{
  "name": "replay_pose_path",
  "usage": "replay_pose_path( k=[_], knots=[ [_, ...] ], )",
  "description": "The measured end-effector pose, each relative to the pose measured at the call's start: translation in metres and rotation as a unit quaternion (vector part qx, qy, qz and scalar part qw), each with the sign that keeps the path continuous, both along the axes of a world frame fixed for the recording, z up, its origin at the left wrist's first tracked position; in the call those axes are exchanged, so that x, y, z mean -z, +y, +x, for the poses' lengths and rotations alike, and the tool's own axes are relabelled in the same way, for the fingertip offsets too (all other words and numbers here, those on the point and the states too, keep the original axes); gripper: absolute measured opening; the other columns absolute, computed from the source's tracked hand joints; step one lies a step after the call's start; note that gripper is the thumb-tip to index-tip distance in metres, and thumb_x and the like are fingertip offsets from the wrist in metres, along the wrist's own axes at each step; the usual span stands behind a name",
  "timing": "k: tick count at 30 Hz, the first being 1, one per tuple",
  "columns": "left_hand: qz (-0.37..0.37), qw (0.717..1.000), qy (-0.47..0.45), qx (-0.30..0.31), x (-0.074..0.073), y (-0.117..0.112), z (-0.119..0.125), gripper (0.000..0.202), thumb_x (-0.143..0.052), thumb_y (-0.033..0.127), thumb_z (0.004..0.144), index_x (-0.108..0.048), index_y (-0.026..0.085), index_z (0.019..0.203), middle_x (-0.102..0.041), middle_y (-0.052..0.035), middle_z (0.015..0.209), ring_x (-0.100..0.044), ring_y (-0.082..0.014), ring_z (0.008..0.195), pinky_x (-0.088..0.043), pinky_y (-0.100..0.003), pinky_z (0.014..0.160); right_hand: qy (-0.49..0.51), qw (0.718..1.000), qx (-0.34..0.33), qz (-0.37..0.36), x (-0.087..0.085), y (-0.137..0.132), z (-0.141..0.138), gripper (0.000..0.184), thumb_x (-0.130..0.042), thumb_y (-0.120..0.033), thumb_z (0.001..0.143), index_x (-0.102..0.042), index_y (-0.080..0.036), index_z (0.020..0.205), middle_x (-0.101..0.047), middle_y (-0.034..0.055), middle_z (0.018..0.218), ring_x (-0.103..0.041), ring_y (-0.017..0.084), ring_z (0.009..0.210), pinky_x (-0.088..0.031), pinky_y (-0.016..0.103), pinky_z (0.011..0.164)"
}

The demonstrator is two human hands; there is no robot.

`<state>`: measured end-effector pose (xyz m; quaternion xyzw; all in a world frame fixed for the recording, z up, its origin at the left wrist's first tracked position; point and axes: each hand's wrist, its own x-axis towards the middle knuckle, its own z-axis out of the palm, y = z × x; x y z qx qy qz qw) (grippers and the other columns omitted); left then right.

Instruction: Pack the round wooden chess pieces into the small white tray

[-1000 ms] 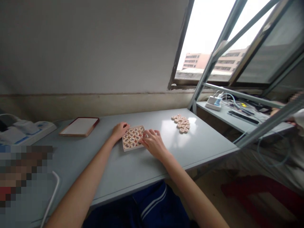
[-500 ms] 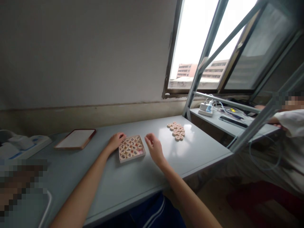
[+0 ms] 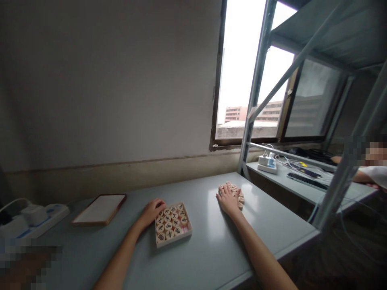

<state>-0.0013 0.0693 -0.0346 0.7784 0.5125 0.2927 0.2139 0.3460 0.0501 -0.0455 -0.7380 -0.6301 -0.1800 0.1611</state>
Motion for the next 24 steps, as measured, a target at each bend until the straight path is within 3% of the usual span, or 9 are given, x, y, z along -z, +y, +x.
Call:
replay_pose_path(
  k=[4, 11, 17, 24],
  knots=[
    [0.005, 1.0, -0.005, -0.005, 0.0, 0.0, 0.001, 0.027, -0.043, 0.039, 0.073, -0.06, 0.018, 0.074, -0.062, -0.0048, 0.084, -0.055, -0.0192, 0.084, -0.04, -0.026, 0.076, -0.013, 0.999, -0.041, 0.01, -0.002, -0.004, -0.003, 0.035, -0.033, -0.019, 0.086, -0.05, -0.02, 0.117, -0.05, 0.0109, 0.124, -0.034, 0.028, 0.12, 0.011, 0.066, 0.092],
    [0.014, 1.0, -0.009, -0.006, 0.001, -0.002, 0.001, 0.027, -0.042, 0.038, 0.074, -0.06, 0.017, 0.075, -0.062, -0.0057, 0.086, -0.054, -0.0192, 0.085, -0.04, -0.026, 0.078, 0.012, 0.999, -0.044, 0.022, -0.01, -0.007, -0.005, 0.036, -0.037, -0.017, 0.083, -0.053, -0.022, 0.115, -0.053, 0.0083, 0.121, -0.036, 0.029, 0.117, 0.011, 0.065, 0.093],
    [0.011, 1.0, -0.004, -0.01, 0.001, -0.002, 0.002, 0.028, -0.042, 0.039, 0.074, -0.06, 0.017, 0.074, -0.062, -0.0058, 0.084, -0.055, -0.0187, 0.083, -0.04, -0.026, 0.076, 0.039, 0.997, -0.068, 0.014, -0.012, -0.007, -0.01, 0.034, -0.033, -0.014, 0.084, -0.055, -0.021, 0.108, -0.057, 0.0097, 0.114, -0.036, 0.03, 0.118, -0.002, 0.066, 0.093],
    [0.01, 1.0, -0.013, -0.002, 0.004, 0.0, 0.001, 0.03, -0.042, 0.04, 0.074, -0.06, 0.016, 0.075, -0.062, -0.0061, 0.084, -0.055, -0.0194, 0.083, -0.04, -0.027, 0.075, 0.055, 0.992, -0.109, 0.016, -0.015, -0.009, -0.014, 0.019, -0.038, -0.019, 0.085, -0.057, -0.02, 0.085, -0.065, 0.0058, 0.087, -0.052, 0.022, 0.094, -0.014, 0.051, 0.096]
  ],
)
